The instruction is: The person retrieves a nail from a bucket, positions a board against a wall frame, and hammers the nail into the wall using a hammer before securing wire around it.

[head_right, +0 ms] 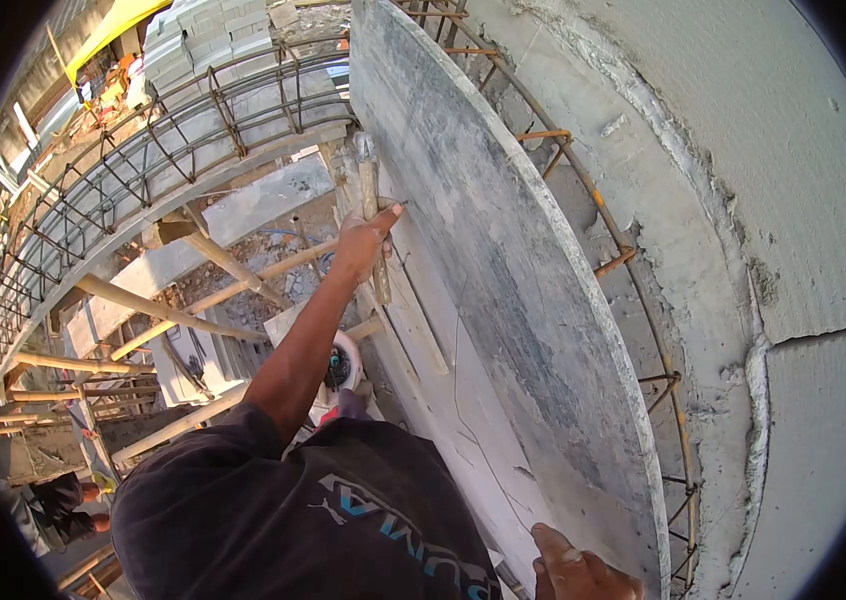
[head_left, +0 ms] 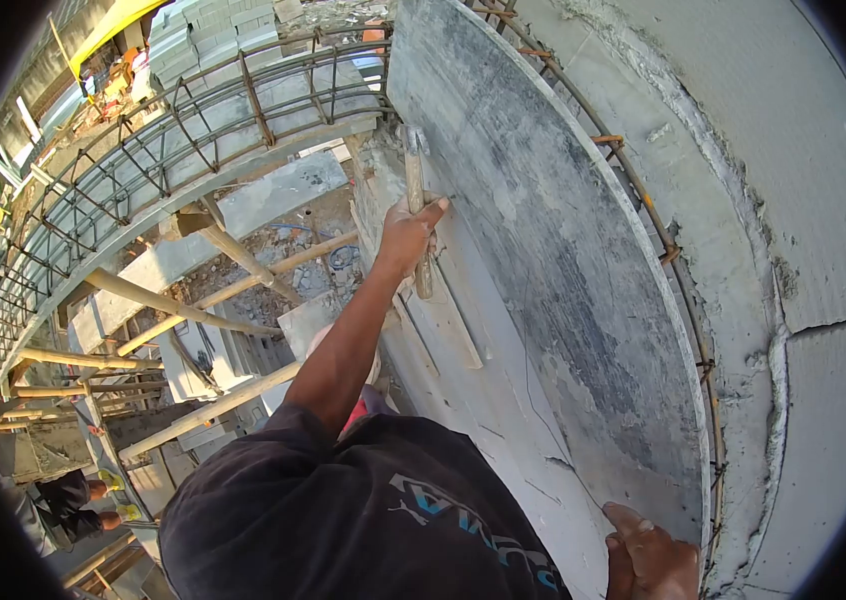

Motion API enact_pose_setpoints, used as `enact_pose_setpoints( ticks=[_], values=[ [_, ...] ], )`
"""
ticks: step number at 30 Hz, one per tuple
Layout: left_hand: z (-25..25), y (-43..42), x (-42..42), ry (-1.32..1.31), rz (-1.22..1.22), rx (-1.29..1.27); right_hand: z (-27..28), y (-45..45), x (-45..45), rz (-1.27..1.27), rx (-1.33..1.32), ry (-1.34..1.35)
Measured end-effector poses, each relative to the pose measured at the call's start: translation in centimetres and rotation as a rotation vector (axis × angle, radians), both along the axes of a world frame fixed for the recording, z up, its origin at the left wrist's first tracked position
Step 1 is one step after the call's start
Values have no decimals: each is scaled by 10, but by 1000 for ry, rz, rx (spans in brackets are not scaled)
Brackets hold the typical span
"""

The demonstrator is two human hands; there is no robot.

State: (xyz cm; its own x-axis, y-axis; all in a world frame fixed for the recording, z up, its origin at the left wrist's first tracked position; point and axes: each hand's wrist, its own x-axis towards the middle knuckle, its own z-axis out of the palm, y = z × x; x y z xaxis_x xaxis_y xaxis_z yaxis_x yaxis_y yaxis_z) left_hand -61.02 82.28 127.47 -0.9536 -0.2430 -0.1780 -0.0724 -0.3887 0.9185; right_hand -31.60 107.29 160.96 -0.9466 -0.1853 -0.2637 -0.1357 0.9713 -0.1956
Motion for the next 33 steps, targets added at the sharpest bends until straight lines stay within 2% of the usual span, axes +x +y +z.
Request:
enact_pose_setpoints(
  ticks=[3,6,8,9,13,17,25,28,31,33],
  values=[
    [1,-3,0,9,-24,16,-18,1,2,-262,-349,-366],
    [1,-7,0,7,-26,2,-70,-10,3,-505,-749,-361],
    [0,-12,0,-1,-17,-60,-135,19,7,-456,-542,-518],
    [0,-13,2,-5,-7,-78,-159,16,1,-450,-549,-507],
    [-3,-21,0,-41,13,-121,-284,4,-16,-306,-716,-379],
    [-8,-22,0,-69,47,-102,-353,-20,-52,-283,-858,-406],
    [-13,-28,1,-82,57,-110,-369,-31,-85,-282,-980,-362],
    [-12,-29,2,-85,61,-108,-374,-32,-87,-232,-855,-353],
    [-7,-27,2,-78,59,-91,-351,-43,-100,-166,-653,-561],
    [-2,-25,3,-68,49,-96,-347,-50,-107,-91,-770,-503]
  ],
)
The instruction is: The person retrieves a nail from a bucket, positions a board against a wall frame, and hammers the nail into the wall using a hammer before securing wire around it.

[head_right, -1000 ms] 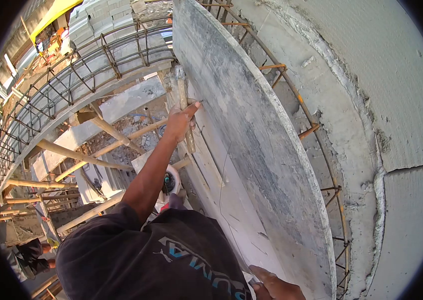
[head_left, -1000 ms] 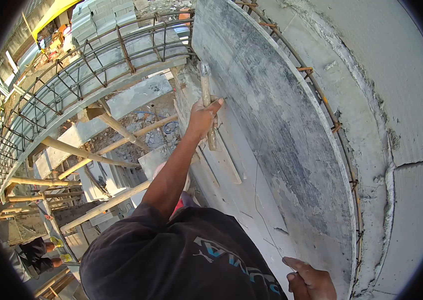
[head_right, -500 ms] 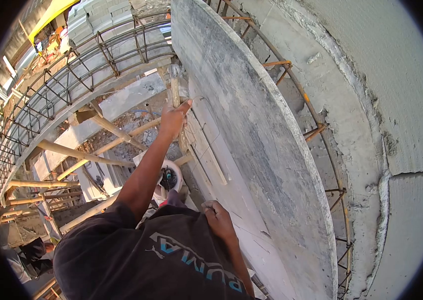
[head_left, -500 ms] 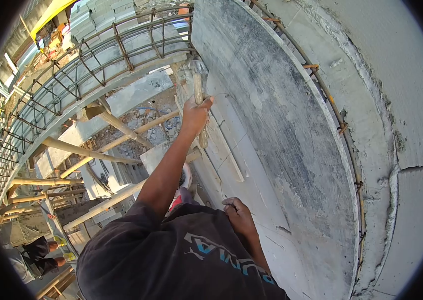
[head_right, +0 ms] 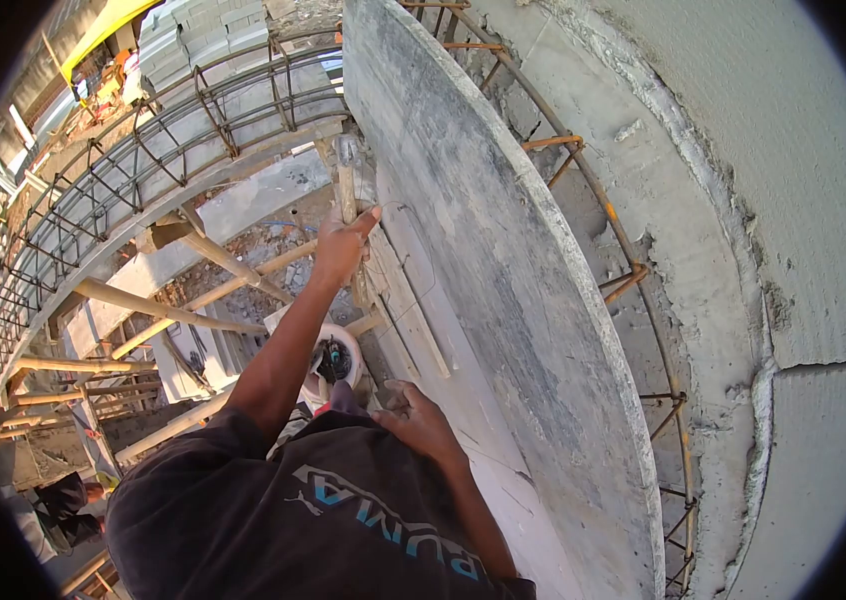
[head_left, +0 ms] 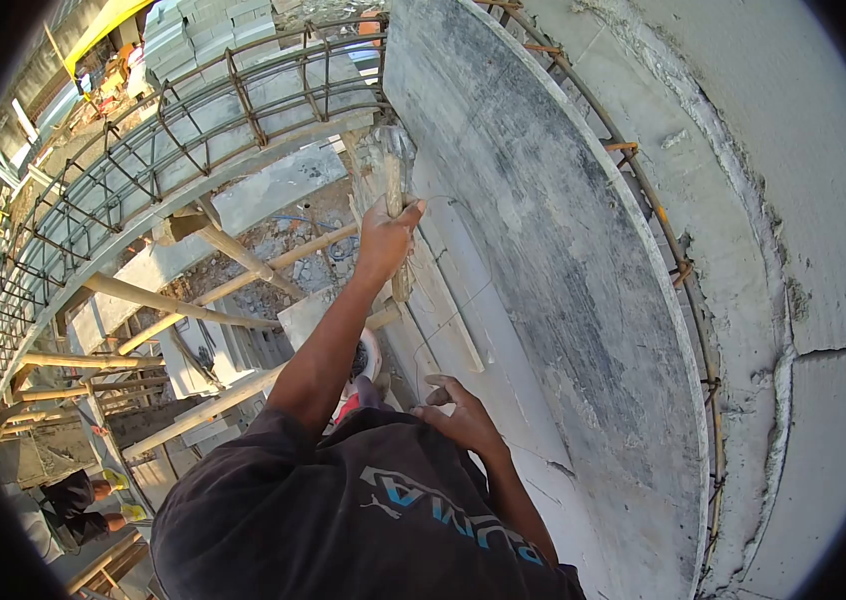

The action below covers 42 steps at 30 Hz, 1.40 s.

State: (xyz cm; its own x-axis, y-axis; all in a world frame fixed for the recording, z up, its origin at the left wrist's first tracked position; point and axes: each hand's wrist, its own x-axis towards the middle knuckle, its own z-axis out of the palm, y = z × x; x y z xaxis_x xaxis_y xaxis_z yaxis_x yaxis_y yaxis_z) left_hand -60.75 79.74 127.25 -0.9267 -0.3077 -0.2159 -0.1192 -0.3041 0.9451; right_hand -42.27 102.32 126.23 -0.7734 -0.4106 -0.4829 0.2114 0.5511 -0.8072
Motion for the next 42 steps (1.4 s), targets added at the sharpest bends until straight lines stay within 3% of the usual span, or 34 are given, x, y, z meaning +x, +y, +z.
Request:
enact_pose_setpoints(
  ticks=[1,4,7,10,14,16,25,33,36,42],
  values=[
    [3,1,0,6,-10,-11,1,-4,-4,9,-62,39],
    [4,3,-1,35,-16,-63,9,-18,-25,-193,-597,0],
    [2,5,-1,53,-17,-103,51,-40,-58,-557,-985,-215],
    [8,6,0,59,-5,-142,70,-56,-84,-665,-1038,-274],
    [6,3,-2,55,-8,-179,86,-78,-91,-738,-1027,-189],
    [8,2,-3,37,-18,-185,73,-79,-92,-775,-1069,-188],
    [-2,-1,0,7,-94,-93,11,-97,-114,-1019,-818,-205],
    [15,14,37,-42,-215,-34,-12,-101,-137,-957,-740,-196],
    [13,23,38,71,-217,-77,-19,-95,-142,-909,-727,-238],
    [46,21,47,41,-290,125,-21,-85,-144,-848,-710,-261]
  ],
)
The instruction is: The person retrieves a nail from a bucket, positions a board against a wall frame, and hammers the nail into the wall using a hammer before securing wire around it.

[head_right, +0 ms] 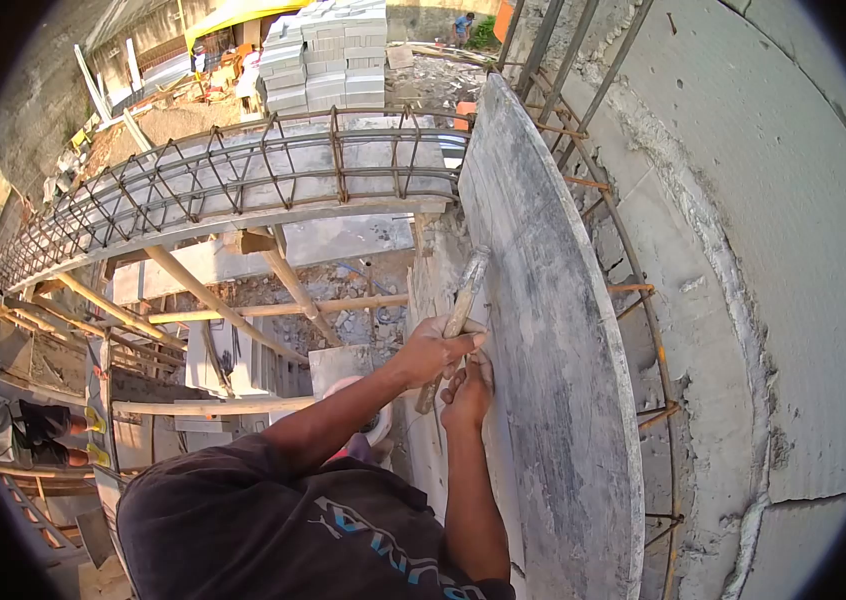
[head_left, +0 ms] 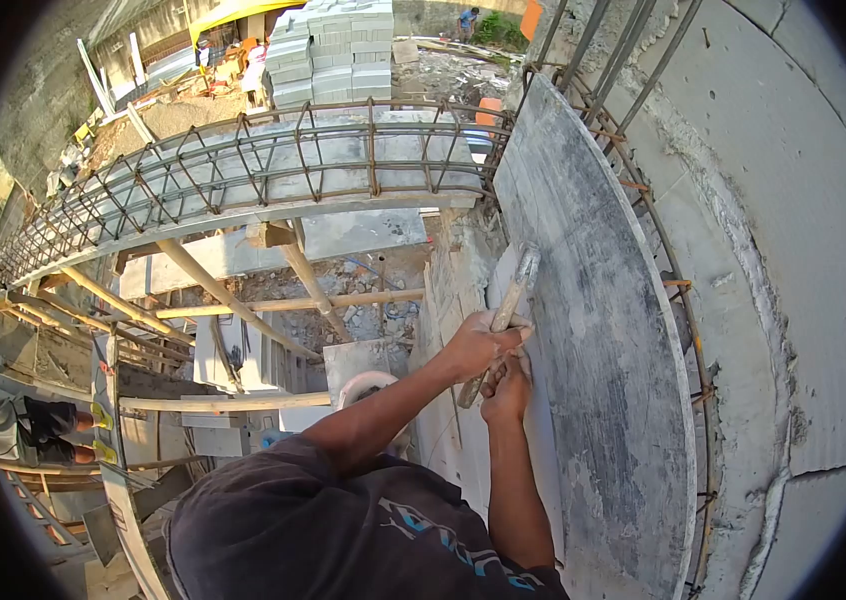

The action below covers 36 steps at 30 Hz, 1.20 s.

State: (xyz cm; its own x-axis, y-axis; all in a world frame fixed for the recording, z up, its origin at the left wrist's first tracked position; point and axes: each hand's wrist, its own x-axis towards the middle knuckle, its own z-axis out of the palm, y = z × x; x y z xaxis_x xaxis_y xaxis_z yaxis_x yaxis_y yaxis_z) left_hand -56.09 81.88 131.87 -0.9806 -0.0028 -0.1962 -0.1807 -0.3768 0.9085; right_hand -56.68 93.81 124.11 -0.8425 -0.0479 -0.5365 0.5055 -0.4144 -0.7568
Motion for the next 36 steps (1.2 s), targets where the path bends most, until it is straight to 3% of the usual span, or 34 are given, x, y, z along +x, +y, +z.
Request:
enact_pose_setpoints(
  ticks=[10,21,27,30,33,36],
  values=[
    [-16,-21,-55,51,101,294,6,11,3,98,10,31],
    [-37,-11,-65,-131,265,96,9,6,5,60,78,52],
    [-30,-6,-25,-217,122,113,-49,4,11,-74,444,634],
    [-16,-4,-5,-201,83,158,-30,4,9,29,905,853],
    [-15,-2,-5,-191,28,250,-23,4,-1,281,1133,758],
    [3,10,1,-172,39,327,-14,-2,-8,398,945,790]
  ],
)
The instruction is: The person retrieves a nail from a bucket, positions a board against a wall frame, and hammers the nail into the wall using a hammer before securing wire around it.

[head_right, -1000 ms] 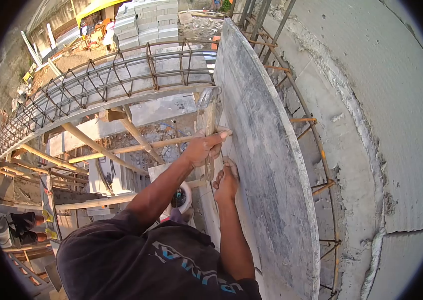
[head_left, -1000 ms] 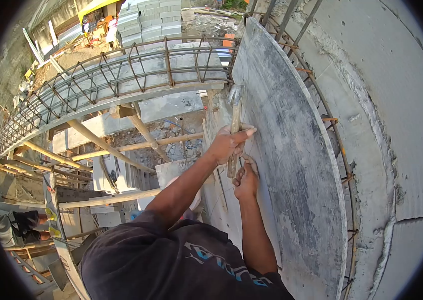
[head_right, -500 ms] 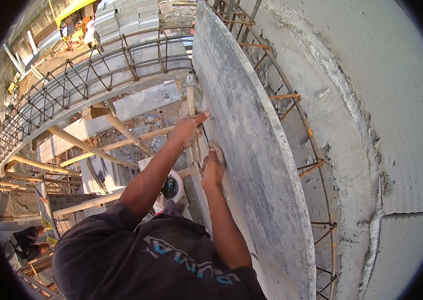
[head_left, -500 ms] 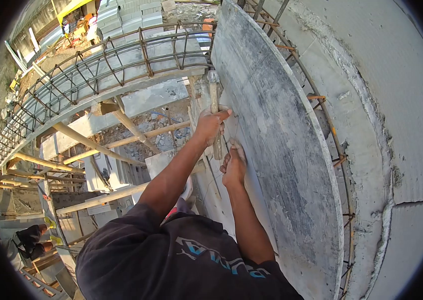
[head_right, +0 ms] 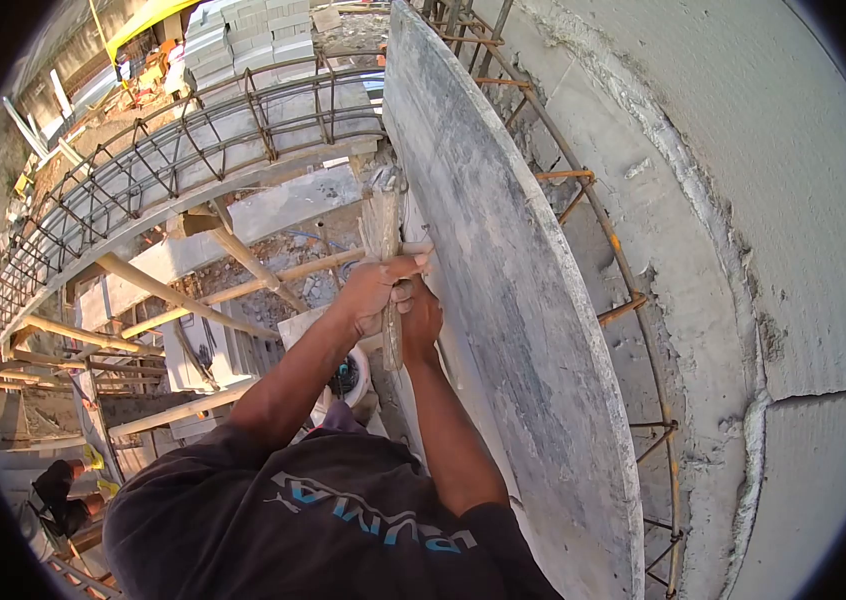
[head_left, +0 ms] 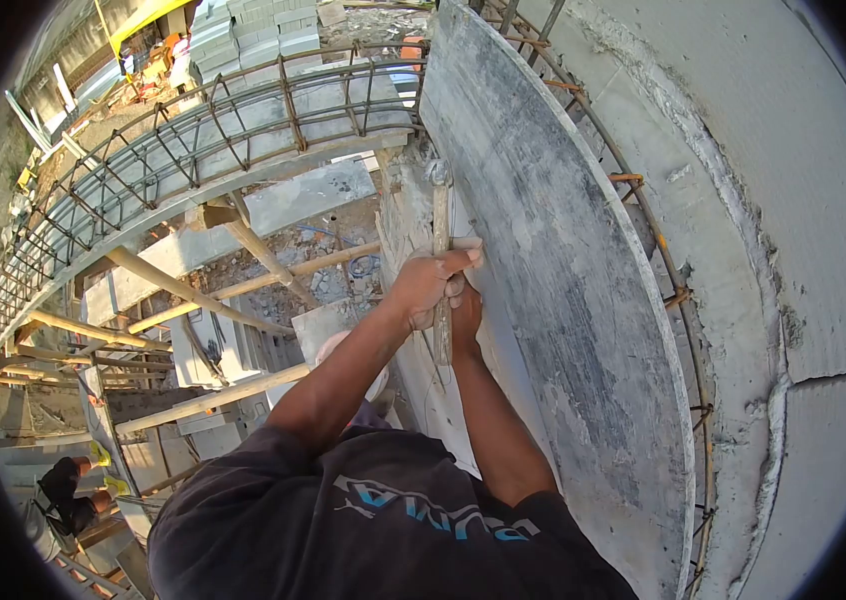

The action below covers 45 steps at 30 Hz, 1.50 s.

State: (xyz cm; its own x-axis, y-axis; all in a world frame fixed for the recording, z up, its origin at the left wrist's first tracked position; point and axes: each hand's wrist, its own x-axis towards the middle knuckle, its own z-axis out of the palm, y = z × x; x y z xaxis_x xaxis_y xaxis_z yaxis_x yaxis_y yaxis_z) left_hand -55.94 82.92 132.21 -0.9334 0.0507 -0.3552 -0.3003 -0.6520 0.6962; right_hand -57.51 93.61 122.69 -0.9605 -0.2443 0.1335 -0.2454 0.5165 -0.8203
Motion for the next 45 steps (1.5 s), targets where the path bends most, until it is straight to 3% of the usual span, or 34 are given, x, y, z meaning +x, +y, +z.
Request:
enact_pose_setpoints(
  ticks=[7,17,21,22,26,29,31,36,41,45],
  values=[
    [19,-6,22,-6,-6,-6,45,-41,-21,183,-125,-43],
    [83,-51,108,104,232,-61,105,-101,-35,-104,-43,-11],
    [86,-72,139,228,362,-76,141,-78,-38,-135,-223,61],
    [84,-77,141,244,408,-106,140,-67,-37,-130,-329,119],
    [55,-92,107,227,526,-315,138,-38,-7,-110,-644,-97],
    [16,-84,51,185,509,-364,130,-33,1,-106,-716,-120],
    [-1,-58,20,222,465,-331,129,-31,2,-95,-730,-129],
    [-19,-8,-18,210,332,-557,117,-20,11,-89,-742,-149],
    [-21,7,-18,156,298,-501,112,-5,38,-197,-722,-260],
    [-14,4,-17,92,241,-385,71,4,49,-254,-608,-172]
  ],
)
